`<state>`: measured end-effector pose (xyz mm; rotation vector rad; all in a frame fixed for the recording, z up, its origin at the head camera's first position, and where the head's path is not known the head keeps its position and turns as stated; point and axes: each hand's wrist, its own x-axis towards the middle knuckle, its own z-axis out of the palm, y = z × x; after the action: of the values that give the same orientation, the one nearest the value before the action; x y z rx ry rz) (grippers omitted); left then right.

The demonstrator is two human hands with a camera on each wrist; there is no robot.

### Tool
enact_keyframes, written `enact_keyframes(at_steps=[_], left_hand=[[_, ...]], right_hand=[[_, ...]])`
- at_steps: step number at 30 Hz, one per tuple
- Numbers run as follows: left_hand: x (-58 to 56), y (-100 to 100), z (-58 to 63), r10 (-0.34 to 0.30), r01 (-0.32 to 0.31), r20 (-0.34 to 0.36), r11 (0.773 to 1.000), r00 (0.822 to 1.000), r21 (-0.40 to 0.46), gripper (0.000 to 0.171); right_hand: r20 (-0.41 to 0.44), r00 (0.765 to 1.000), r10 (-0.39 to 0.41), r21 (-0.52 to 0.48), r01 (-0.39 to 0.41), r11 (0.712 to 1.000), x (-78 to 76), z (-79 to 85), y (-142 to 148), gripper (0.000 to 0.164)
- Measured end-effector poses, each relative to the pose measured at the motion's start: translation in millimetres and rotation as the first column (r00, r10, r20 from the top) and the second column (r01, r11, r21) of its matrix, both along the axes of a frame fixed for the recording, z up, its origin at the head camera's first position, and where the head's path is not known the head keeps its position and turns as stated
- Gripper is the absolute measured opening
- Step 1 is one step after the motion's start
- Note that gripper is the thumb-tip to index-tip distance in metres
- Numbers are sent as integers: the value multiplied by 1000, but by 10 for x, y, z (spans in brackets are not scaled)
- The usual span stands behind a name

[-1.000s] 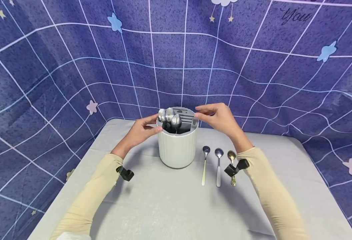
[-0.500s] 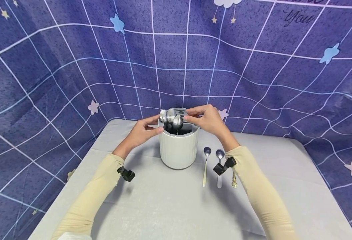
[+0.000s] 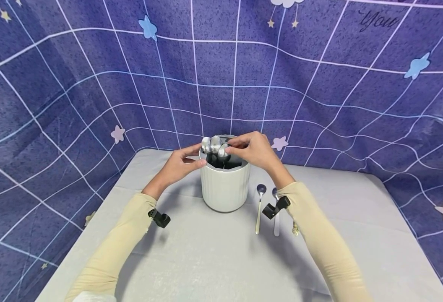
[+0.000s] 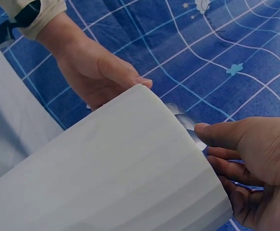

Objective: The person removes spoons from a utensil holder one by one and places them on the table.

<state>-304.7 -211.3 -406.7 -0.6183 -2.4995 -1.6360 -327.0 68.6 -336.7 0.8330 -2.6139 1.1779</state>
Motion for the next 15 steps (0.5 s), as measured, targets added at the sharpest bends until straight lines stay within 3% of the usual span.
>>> enact_keyframes(at_steps=[8,15], left_hand=[[1,-10,1,-3,3,2,1000,1000,-5,65],[1,-4,1,-8,8,-1,1000,1000,1,64]], right_hand=[[1,1000,-12,57,11,998,-1,12,-40,29],[15,1000,17,42,-17,999,2,0,-46,23]])
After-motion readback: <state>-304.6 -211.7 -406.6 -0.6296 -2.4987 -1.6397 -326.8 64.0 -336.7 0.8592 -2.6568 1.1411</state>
